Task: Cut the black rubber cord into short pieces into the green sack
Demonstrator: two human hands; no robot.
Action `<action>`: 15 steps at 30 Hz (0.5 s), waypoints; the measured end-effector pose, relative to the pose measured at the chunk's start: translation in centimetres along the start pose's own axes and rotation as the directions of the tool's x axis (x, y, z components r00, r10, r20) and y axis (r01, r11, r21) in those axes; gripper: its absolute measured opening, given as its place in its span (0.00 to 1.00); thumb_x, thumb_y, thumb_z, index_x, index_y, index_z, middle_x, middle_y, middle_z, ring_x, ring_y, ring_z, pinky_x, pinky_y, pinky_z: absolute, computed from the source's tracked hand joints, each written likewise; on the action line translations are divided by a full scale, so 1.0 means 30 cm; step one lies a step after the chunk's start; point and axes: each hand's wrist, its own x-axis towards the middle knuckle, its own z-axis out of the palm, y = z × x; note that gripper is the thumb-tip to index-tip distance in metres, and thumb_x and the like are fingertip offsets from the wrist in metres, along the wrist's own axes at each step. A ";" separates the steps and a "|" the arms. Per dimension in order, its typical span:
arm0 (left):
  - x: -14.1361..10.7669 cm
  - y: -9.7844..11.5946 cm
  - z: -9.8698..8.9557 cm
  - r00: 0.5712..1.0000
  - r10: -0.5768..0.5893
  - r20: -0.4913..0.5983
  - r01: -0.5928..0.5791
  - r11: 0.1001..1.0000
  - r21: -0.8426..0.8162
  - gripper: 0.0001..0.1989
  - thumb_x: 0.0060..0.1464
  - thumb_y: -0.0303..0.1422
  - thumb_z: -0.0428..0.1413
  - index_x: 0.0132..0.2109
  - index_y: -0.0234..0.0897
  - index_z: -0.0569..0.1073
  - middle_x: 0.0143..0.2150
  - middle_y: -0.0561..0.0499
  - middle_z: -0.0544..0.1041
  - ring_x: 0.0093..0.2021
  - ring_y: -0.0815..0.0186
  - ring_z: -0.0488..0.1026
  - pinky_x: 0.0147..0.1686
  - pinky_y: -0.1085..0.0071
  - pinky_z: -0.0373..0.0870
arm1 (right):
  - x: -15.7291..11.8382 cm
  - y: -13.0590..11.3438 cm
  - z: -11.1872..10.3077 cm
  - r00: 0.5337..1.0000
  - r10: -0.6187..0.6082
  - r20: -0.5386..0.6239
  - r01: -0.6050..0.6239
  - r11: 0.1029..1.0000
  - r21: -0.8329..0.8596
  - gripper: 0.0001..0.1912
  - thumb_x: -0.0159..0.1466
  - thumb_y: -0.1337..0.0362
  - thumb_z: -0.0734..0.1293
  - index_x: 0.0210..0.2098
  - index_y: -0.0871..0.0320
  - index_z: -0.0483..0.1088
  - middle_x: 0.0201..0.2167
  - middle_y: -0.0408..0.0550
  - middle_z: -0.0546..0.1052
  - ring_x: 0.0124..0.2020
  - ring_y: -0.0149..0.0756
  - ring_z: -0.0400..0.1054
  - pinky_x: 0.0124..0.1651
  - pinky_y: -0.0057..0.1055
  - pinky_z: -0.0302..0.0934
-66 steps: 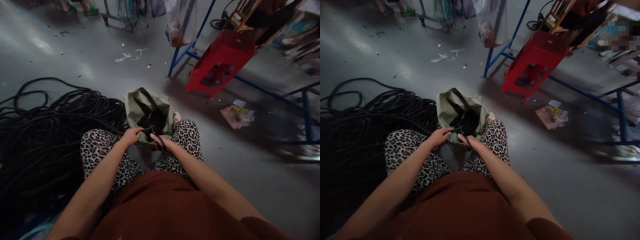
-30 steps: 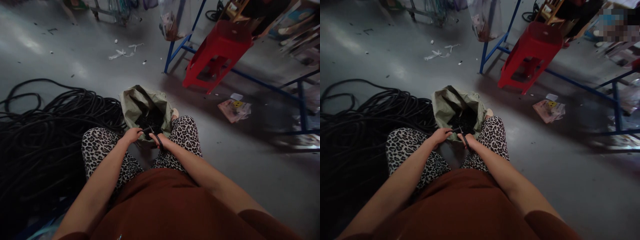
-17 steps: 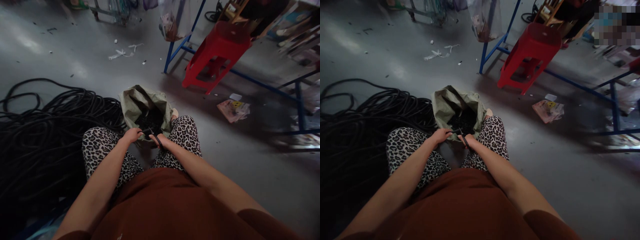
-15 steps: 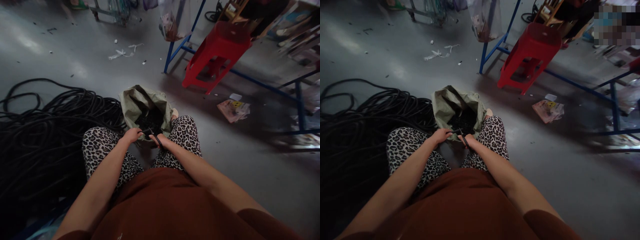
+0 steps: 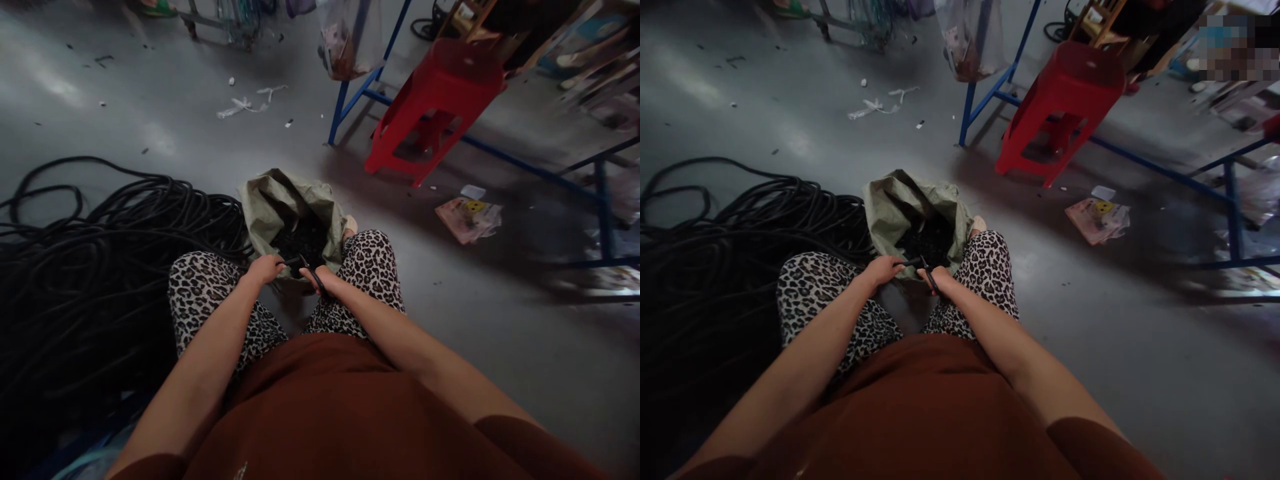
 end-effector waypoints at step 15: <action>-0.012 -0.002 -0.040 0.989 -0.030 -0.142 0.025 0.999 -0.033 0.20 0.56 0.42 0.45 0.51 0.41 0.71 0.47 0.47 0.75 0.46 0.63 0.71 0.44 0.71 0.65 | -0.006 0.004 -0.001 0.990 0.055 0.130 -0.073 0.988 0.137 0.32 0.53 0.36 0.60 0.29 0.63 0.65 0.12 0.44 0.67 0.12 0.32 0.63 0.14 0.25 0.59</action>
